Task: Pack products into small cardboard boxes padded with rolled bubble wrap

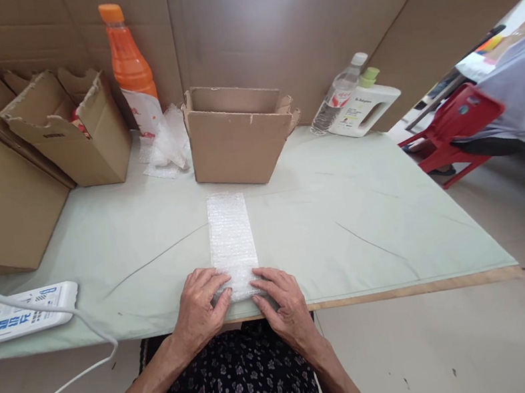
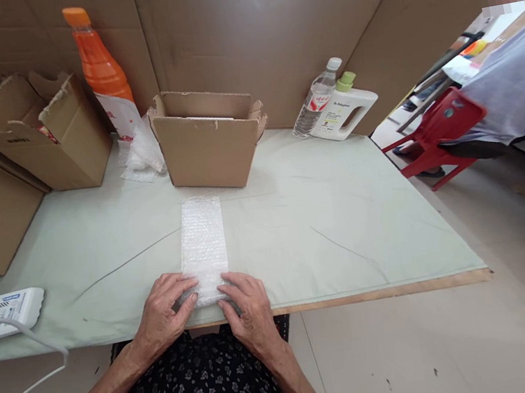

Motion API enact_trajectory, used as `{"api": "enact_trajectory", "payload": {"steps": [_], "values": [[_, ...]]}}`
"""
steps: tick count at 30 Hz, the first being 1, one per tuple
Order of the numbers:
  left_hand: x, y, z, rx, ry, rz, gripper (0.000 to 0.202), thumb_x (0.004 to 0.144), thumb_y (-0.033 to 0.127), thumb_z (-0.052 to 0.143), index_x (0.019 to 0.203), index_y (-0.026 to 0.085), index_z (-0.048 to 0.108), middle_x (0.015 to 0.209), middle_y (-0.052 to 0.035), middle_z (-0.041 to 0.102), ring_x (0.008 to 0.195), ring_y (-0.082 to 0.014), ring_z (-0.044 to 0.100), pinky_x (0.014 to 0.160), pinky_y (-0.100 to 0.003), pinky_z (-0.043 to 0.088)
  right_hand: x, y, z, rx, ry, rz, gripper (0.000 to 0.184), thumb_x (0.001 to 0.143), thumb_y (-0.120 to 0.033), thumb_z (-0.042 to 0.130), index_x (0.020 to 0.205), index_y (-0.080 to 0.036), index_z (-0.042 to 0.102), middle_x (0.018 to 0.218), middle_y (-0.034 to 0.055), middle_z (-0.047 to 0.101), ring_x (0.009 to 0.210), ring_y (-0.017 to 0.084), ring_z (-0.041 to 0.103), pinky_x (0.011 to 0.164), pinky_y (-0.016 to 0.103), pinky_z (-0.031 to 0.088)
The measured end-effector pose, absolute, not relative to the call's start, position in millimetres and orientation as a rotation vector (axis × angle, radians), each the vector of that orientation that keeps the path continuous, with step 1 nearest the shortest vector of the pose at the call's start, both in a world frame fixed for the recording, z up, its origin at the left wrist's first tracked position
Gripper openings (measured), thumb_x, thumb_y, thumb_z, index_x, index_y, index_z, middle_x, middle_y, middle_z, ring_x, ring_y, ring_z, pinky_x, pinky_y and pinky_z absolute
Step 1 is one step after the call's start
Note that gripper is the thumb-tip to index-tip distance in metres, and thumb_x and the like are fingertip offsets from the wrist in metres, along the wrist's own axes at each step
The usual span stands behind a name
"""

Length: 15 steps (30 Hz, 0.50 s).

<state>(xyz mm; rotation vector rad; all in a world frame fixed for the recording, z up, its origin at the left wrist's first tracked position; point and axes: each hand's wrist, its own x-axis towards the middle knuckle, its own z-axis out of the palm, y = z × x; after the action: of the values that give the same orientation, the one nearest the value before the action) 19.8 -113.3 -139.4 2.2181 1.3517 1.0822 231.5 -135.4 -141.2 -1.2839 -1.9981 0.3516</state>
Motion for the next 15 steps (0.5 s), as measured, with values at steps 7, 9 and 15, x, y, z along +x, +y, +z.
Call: {"api": "enact_trajectory", "payload": {"steps": [7,9,15], "values": [[20.0,-111.8,-140.5,2.243,1.364,1.057,0.017,0.095,0.019,0.057,0.106,0.018,0.070,0.098,-0.0073,0.073,0.095,-0.0228,0.063,0.082,-0.040,0.052,230.1,-135.1,-143.0,-1.290,-1.998,0.326,0.019,0.096,-0.019,0.058,0.113,-0.024,0.066,0.123,0.0090,0.071,0.113,0.026,0.064,0.090,0.044,0.053],[20.0,-111.8,-140.6,2.246,1.365,1.055,0.017,0.095,0.019,0.058,0.106,0.018,0.070,0.099,-0.0073,0.073,0.095,-0.0228,0.063,0.082,-0.040,0.052,230.2,-135.5,-143.1,-1.285,-1.996,0.335,0.020,0.096,-0.018,0.058,0.113,-0.024,0.066,0.123,0.0091,0.070,0.114,0.026,0.064,0.090,0.043,0.052],[20.0,-111.9,-140.7,2.265,1.358,1.069,0.017,0.095,0.018,0.057,0.106,0.019,0.070,0.099,-0.0068,0.073,0.095,-0.0227,0.063,0.082,-0.039,0.052,230.0,-135.9,-143.0,-1.289,-1.987,0.335,0.019,0.096,-0.018,0.059,0.112,-0.023,0.066,0.122,0.0089,0.071,0.112,0.025,0.064,0.090,0.044,0.052]]}}
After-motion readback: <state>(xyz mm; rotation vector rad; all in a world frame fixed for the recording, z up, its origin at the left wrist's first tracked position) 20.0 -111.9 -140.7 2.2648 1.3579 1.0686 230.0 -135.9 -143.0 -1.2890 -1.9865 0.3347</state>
